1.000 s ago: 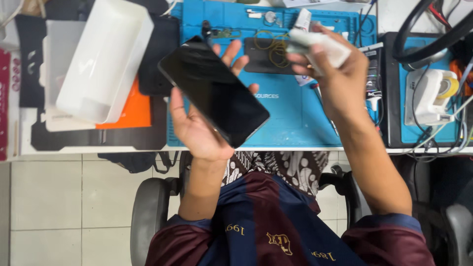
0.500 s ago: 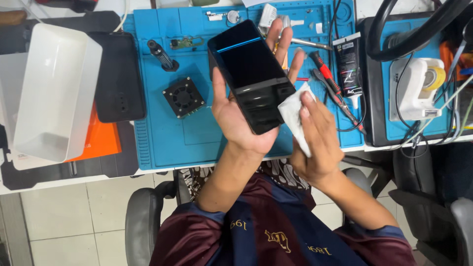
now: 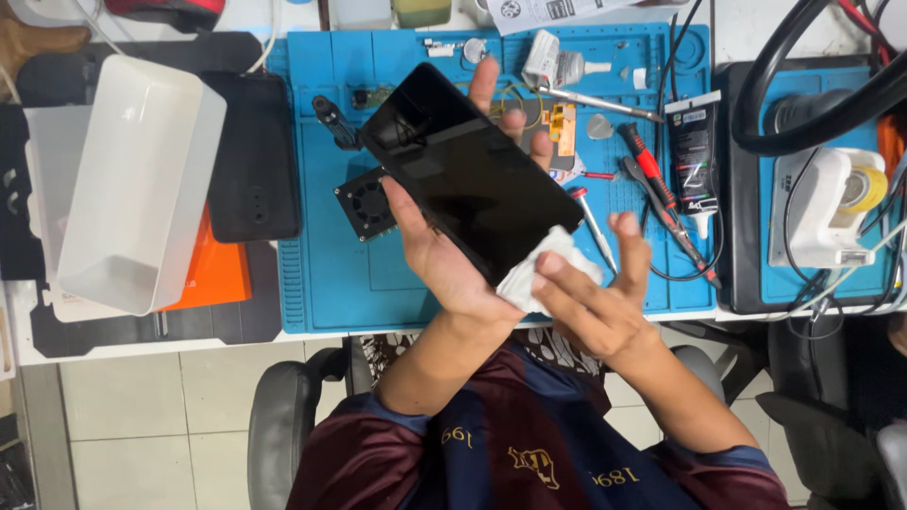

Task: The person wipes a black smartphone with a white tissue, cleaning the screen and edges. The phone is rotated and turned over to clean multiple surfaces. The person uses a small fan to blow air onto the phone before continuing to wipe it.

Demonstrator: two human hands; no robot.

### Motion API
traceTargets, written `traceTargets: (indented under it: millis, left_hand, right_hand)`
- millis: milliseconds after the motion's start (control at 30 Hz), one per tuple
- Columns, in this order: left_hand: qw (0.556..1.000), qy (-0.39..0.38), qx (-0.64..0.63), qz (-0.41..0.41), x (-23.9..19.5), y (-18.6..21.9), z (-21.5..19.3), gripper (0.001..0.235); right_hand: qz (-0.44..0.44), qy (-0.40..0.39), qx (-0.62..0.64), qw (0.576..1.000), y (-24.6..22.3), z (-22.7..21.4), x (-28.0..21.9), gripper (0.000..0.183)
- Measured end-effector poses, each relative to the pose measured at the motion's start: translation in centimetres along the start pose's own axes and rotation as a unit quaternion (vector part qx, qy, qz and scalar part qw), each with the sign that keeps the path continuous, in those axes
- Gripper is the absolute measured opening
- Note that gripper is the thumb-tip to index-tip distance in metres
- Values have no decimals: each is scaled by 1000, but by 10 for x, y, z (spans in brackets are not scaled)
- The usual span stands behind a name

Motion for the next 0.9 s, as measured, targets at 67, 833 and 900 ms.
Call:
traceTargets:
  millis: [67,833,900]
  left_hand:
    - [996,69,54,35,0,4,-5,90]
    - [996,50,53,54,-10,4,7,68]
    - [997,47,38,41,-7,2,6,69]
  right_hand:
    - [38,3,-21,999,7,-5,1,35]
    - [102,-42,-57,992,8,-6,4,47]
    - [17,-26,-16,999,-1,-7,6,36]
Point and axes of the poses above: each hand's wrist, its own x-axis towards the middle knuckle, its own z-axis out of the palm, y = z × x, the point moved 8 cm from there along x, towards the middle knuckle, and after that the axes turned 2 degrees about -z, right-handed, at the moved point
